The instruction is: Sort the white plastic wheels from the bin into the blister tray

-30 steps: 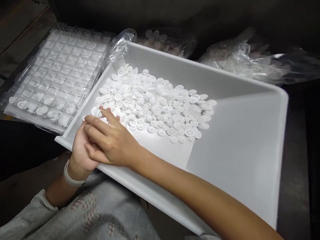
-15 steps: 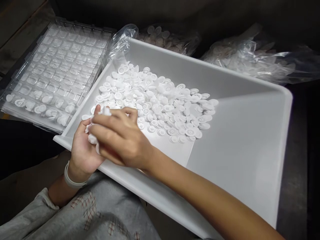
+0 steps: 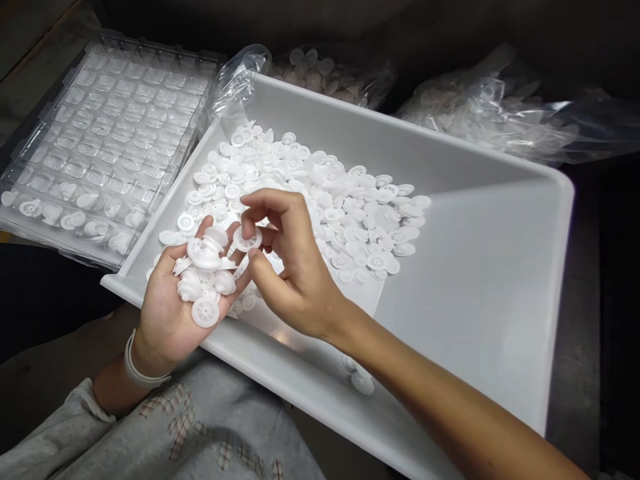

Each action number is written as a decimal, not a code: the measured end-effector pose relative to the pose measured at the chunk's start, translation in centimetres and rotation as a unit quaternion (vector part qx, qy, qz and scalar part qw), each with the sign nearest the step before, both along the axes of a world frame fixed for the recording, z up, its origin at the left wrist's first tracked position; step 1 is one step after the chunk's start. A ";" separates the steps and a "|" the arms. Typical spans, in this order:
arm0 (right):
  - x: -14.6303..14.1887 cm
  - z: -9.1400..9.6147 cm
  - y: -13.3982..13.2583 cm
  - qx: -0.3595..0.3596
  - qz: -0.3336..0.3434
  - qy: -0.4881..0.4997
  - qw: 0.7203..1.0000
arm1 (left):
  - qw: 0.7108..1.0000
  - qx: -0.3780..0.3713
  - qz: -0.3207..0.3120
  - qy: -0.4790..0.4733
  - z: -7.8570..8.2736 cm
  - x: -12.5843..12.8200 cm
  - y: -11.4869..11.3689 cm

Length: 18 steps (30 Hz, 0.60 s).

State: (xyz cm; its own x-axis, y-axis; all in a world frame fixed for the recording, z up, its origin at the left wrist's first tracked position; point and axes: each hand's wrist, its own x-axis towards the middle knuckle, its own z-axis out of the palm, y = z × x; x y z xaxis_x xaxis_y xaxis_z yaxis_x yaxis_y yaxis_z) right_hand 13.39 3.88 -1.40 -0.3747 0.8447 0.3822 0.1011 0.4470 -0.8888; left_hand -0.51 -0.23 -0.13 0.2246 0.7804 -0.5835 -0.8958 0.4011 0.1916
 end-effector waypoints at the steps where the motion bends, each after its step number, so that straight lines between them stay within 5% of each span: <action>1: 0.2 -0.2 0.0 -0.006 -0.004 0.001 1.000 | 1.000 0.007 -0.005 0.002 0.0 0.1 -0.1; 11: 1.7 -0.6 -0.2 0.035 0.013 -0.005 0.999 | 0.999 -0.022 -0.020 0.045 0.1 0.5 -0.1; 18: 2.1 -1.1 -0.1 0.000 -0.014 0.042 0.999 | 0.999 -0.010 -0.027 0.031 -0.2 0.6 -0.1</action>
